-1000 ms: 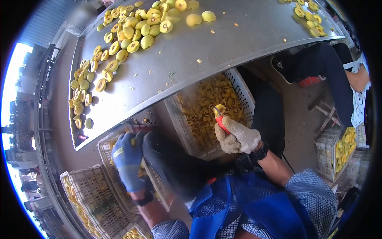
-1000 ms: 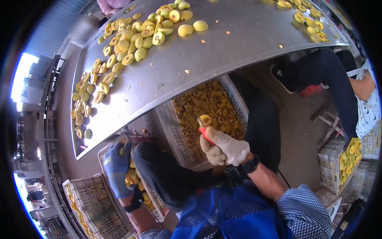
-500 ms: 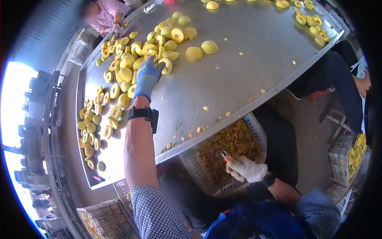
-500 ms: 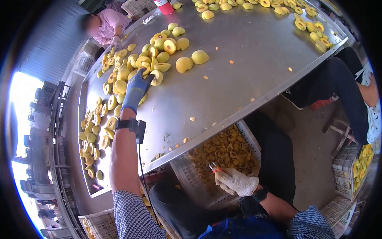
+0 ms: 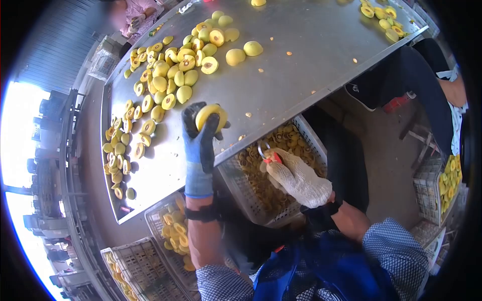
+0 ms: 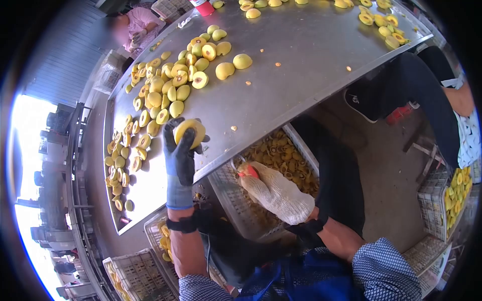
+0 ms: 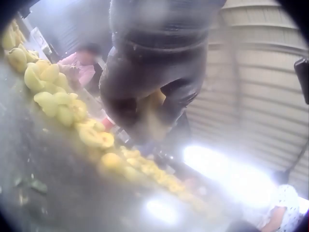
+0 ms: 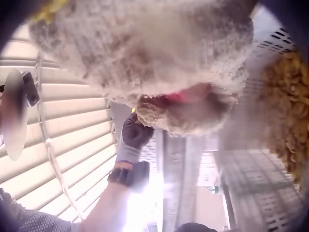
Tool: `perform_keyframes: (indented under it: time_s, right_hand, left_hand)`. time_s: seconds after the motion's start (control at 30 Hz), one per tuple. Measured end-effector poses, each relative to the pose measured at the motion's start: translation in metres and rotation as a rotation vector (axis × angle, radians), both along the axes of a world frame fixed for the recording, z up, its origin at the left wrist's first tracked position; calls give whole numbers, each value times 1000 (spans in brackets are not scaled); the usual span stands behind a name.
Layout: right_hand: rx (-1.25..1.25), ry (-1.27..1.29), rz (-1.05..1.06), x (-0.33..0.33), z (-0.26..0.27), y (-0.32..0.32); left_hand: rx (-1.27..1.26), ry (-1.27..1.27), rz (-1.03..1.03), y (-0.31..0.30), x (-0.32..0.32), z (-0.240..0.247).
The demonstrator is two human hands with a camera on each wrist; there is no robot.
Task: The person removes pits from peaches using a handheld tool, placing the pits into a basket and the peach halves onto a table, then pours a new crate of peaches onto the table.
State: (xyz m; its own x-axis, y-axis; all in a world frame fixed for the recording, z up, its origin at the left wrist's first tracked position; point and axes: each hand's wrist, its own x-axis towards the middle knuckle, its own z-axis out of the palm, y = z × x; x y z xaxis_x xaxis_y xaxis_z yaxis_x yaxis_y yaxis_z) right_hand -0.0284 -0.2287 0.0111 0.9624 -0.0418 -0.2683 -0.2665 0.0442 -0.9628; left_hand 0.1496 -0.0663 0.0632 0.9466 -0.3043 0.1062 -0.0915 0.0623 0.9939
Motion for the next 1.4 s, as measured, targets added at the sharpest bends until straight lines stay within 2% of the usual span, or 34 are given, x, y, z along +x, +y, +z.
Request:
perform_keyframes:
  time_s: [0.07,0.1,0.13,0.2,0.3,0.33,0.43,0.5,0.73,0.83,0.93,0.97,1.0,1.07,1.1,1.13,1.2,1.27,1.3,1.33,1.37,1.4]
  right_hand:
    - [-295,-245,-35,-2,14,12]
    - [-355,-284,-32,-3,23,17]
    - [-415,-323,-30,-3,31,21]
    - [-324,-183,3,-1,51,26]
    - [-453,-334,-56,-9,36,39]
    - [-368,-200,-23,-8,46,38]
    - [-402,-401,-74,-10,23,44]
    - [-408,-455,-98,-11,21,45]
    - [-301,-269,-52,-5,32,35]
    - [-644,-656,-23,-9,12,30]
    - [-247,-230,68,-10,22,27]
    - [-164,-190,111,-13,22,25]
    - [-83,-147,152,-15,23,23]
    - [181,-208,215,-21,-36,36]
    - [816,-134,257,-25,-62,38]
    - [1420,53,282,-29,-87,41]
    - [2459,284,401,-30,-91,41]
    - [2357,-4,696,-14,-78,55]
    - [2040,22,482,-16,-68,47]
    - [1621,87,343,-18,-59,40]
    - [1252,205,278,-21,-49,33]
    - [1202,194,369,-17,-63,33]
  left_hand:
    - [-247,120,26,1,-48,-4]
    - [-244,79,37,3,-65,-9]
    - [-158,-50,49,5,-76,-16]
    - [131,-407,155,4,-90,-24]
    - [-158,-107,145,-8,-108,-24]
    - [-232,1,130,-11,-110,-22]
    - [-69,-175,249,-19,-116,-31]
    - [-127,-169,255,-24,-117,-34]
    - [-168,-143,279,-35,-117,-34]
    - [-130,-90,249,-31,-113,-39]
    - [-101,10,187,-27,-106,-35]
    - [-184,87,90,-28,-107,-28]
    - [-73,106,-4,-20,-100,-34]
    - [112,92,-211,-6,-86,-36]
    - [193,63,-301,-1,-83,-33]
    - [237,33,-347,-1,-81,-30]
    - [258,-39,-341,-5,-83,-26]
    - [193,-55,-195,-13,-94,-29]
    - [139,-43,-112,-12,-99,-34]
    - [85,47,-135,-8,-99,-41]
    - [9,27,-176,-8,-95,-48]
    - [-64,18,-207,-7,-94,-57]
